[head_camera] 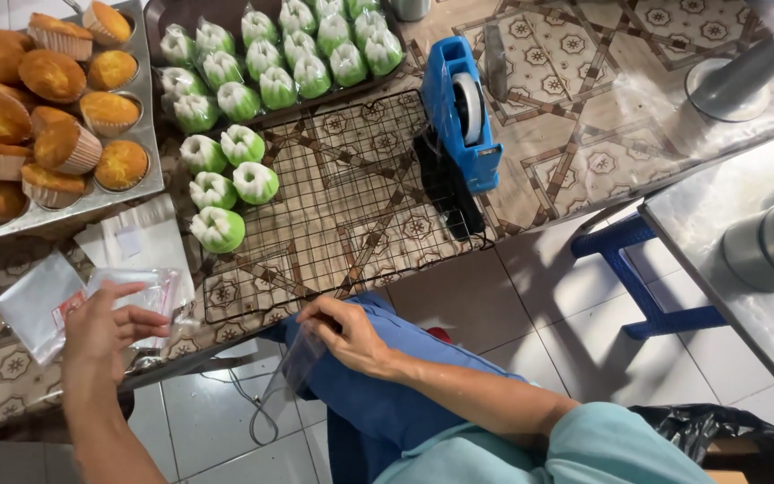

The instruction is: Packaging individual green cakes into small plastic bags at a bakery workstation.

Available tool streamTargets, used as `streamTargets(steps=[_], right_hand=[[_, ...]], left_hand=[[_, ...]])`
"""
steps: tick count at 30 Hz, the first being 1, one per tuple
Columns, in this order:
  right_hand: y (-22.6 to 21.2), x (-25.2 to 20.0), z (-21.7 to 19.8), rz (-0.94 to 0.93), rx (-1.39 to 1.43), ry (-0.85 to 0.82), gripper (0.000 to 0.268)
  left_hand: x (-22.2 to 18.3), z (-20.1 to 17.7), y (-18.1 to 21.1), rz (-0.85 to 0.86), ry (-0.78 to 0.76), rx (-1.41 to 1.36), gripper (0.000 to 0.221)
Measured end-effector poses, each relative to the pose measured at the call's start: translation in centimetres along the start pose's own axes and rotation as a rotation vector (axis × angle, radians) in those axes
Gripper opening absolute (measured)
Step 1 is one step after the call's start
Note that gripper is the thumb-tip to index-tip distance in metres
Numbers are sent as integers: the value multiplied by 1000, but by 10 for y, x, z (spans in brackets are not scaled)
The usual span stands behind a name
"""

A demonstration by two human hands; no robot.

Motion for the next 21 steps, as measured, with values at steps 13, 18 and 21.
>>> streamTargets(steps=[13,18,21], right_hand=[[8,5,-7,229,311,56,13],[14,4,-18,342,479,149,10],[12,4,-22,324,541,179,11]], left_hand=[[-104,56,27,158,73,556,61],[-127,89,-23,21,-104,283,79],[-127,120,-62,268,-427,13,116]])
Point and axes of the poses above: each hand's wrist, its own x-axis towards the middle knuckle, its own z-axis out of the palm, y = z × x, the point moved 8 cm from there along x, towards the middle knuckle, and after that the axes turned 1 degree about y, right-handed, at the moved point
